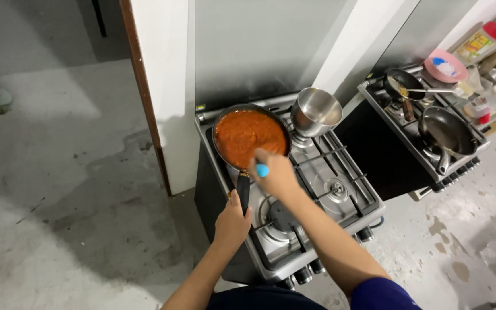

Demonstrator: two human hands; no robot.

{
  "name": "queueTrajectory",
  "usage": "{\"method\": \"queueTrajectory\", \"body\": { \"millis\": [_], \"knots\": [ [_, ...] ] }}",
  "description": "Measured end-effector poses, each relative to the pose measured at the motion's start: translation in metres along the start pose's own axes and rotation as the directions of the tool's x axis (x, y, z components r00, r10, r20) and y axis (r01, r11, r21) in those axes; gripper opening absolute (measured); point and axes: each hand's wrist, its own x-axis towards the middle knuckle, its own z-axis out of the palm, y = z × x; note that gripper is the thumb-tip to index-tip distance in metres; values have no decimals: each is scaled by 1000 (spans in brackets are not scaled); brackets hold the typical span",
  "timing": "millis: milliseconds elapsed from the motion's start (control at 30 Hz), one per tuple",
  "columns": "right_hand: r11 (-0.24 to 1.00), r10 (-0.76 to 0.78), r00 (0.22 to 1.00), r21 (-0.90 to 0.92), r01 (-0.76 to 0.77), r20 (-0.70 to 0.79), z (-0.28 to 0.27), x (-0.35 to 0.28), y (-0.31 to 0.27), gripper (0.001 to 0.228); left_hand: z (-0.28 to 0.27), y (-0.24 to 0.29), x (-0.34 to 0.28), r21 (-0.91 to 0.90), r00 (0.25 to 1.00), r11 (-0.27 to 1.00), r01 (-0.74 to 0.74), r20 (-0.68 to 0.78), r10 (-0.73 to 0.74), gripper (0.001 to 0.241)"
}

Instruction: Stirred red sauce in a pan on a stove and transferred it into a metal bowl on a work table.

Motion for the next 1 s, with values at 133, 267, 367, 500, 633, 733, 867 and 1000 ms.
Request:
{"method": "queueTrajectory", "body": {
  "millis": [133, 267, 367, 500, 633, 733, 867, 1000],
  "knots": [
    [989, -70, 988, 119, 87, -137, 17, 10, 19, 14, -28, 21, -13, 13, 986, 995, 98, 132, -98, 76],
    [998, -44, 992, 46, 50, -116, 24, -16, 33, 25, -14, 11, -8, 7, 988, 994, 108, 107, -108, 77],
    [994, 46, 994, -103, -35, 103, 18, -39, 10, 17, 21, -9, -3, -8, 997, 998, 70, 21, -70, 79],
    [991, -92, 995, 100, 87, 41, 18, -21, 9, 20, 20, -7, 6, -9, 999, 1000, 8, -37, -9, 82],
    [997, 54, 995, -67, -48, 84, 38, -27, 63, 20, -56, 49, -7, -44, 954, 992, 116, 282, -99, 78],
    [993, 78, 985, -102, -63, 151, 29, -42, 40, 22, -51, 43, 14, 44, 852, 976, 212, 481, -207, 81],
    [997, -57, 993, 48, 52, 101, 35, -36, 19, 18, -1, 17, 2, -14, 995, 1000, 14, 98, -13, 81],
    [989, -119, 993, -83, 120, 16, 54, -18, 51, 19, -24, 30, -4, -41, 992, 997, 62, 112, -57, 75]
  ]
}}
